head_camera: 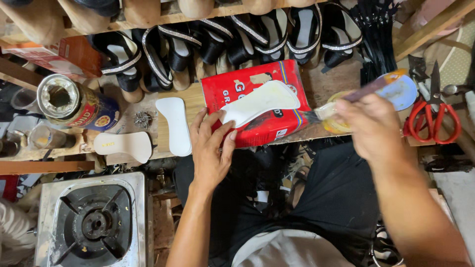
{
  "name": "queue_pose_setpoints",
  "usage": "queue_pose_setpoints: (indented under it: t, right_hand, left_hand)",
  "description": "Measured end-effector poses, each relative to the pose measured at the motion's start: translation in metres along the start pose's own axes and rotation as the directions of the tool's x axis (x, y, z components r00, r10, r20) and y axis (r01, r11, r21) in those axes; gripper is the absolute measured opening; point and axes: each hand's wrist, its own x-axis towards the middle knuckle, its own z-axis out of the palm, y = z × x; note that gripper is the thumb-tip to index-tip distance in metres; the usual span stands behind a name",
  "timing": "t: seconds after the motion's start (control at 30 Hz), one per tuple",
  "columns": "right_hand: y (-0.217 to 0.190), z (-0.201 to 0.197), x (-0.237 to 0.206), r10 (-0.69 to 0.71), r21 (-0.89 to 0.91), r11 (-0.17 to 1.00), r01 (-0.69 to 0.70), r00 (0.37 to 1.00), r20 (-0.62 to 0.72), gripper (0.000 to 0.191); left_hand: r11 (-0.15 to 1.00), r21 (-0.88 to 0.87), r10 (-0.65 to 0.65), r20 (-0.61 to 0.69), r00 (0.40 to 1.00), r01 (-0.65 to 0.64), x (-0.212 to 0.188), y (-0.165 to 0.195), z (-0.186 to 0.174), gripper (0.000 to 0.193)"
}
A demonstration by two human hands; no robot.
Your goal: The person repeatedly applies a yellow adhesive to white shoe insoles using a brush. They dip the brush into a small container, spread the glue over the insole surface, and place the treated insoles aside on a nearby surface.
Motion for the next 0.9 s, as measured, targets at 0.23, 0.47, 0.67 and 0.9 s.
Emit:
queue_pose_setpoints:
  t: [0.23,0.47,0.67,0.9]
  right_hand:
    - [0.011,0.115,0.014,-0.173,-0.213,0.954,0.212,0.967,0.189,0.017]
    - [0.007,0.167,0.024,-0.150,-0.373,0.902,0.219,0.967,0.205,0.019]
    - [0.002,0.186,0.024,-0.224,-0.443,0.827,0.345,0.927,0.302,0.023]
    - [-0.008,0.177,0.028,-0.061,-0.535,0.777,0.331,0.886,0.459,0.022]
  left_hand:
    - [1.000,-0.024,-0.009,-0.027,1.000,0.008,0.000,0.001,0.000,0.023]
    - [0.996,-0.077,-0.052,-0.007,0.999,0.051,-0.004,-0.002,-0.007,0.025]
    - [0.996,-0.066,-0.062,-0.013,0.998,0.061,-0.009,-0.006,-0.004,0.026]
    - [0.991,-0.132,0.003,-0.086,0.996,-0.014,-0.017,-0.015,-0.006,0.019]
